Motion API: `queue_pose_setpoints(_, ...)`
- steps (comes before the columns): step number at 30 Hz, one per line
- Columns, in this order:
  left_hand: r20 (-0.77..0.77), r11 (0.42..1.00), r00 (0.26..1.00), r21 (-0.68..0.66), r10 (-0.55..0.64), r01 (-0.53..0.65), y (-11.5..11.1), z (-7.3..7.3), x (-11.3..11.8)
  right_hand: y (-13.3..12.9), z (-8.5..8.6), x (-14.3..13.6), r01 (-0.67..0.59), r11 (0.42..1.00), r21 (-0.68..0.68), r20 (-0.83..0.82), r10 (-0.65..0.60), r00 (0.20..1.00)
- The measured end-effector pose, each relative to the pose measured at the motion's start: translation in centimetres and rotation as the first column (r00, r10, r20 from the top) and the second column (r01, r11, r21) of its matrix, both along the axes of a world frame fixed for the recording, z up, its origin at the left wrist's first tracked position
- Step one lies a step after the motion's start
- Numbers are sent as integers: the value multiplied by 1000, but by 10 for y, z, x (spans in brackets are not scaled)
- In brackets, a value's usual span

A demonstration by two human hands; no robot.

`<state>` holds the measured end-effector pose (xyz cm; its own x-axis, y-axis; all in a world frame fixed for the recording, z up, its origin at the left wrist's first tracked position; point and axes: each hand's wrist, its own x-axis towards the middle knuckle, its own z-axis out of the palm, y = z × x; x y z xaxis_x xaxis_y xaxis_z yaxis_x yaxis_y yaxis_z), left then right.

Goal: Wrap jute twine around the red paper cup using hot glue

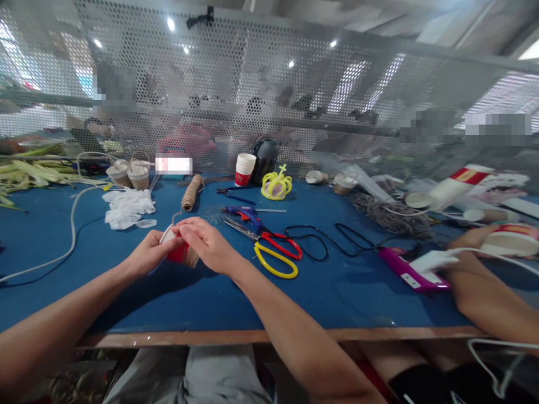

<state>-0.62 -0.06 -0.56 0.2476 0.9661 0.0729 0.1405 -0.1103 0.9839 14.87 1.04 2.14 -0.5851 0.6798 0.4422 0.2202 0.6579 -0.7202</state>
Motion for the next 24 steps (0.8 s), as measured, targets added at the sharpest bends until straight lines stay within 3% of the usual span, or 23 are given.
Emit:
queue_pose_setpoints(3,7,999,1000,-35,10,-9,1,-1,0,9,3,6,95,995,10,45,-96,994)
queue_pose_setpoints(5,20,999,1000,-37,23,-22,3,-3,-1,23,9,18,263,965,1,128,-261,957)
queue_pose_setpoints(7,-3,998,999,-38,42,-42,4,-6,-2,42,17,34,490,871,19,299,-473,829)
queue_pose_setpoints(8,-19,998,999,-32,47,-47,5,-7,-3,52,19,44,622,780,74,417,-590,691)
queue_pose_setpoints(9,-37,998,998,-25,48,-49,6,-8,-3,61,21,54,685,722,94,466,-640,611)
queue_pose_setpoints(13,-98,998,994,23,56,-54,9,-13,-5,90,10,84,789,611,60,636,-633,441)
queue_pose_setpoints(16,-133,998,989,43,58,-53,13,-16,-6,99,-5,89,816,578,-10,693,-584,423)
queue_pose_setpoints(19,-134,997,989,35,69,-65,16,-18,-7,99,-11,87,826,558,-83,664,-587,463)
queue_pose_setpoints(22,-137,998,989,21,61,-59,18,-17,-8,89,-4,86,804,567,-180,556,-615,558)
queue_pose_setpoints(24,-141,999,989,21,48,-46,18,-16,-8,76,6,84,750,609,-259,448,-612,652)
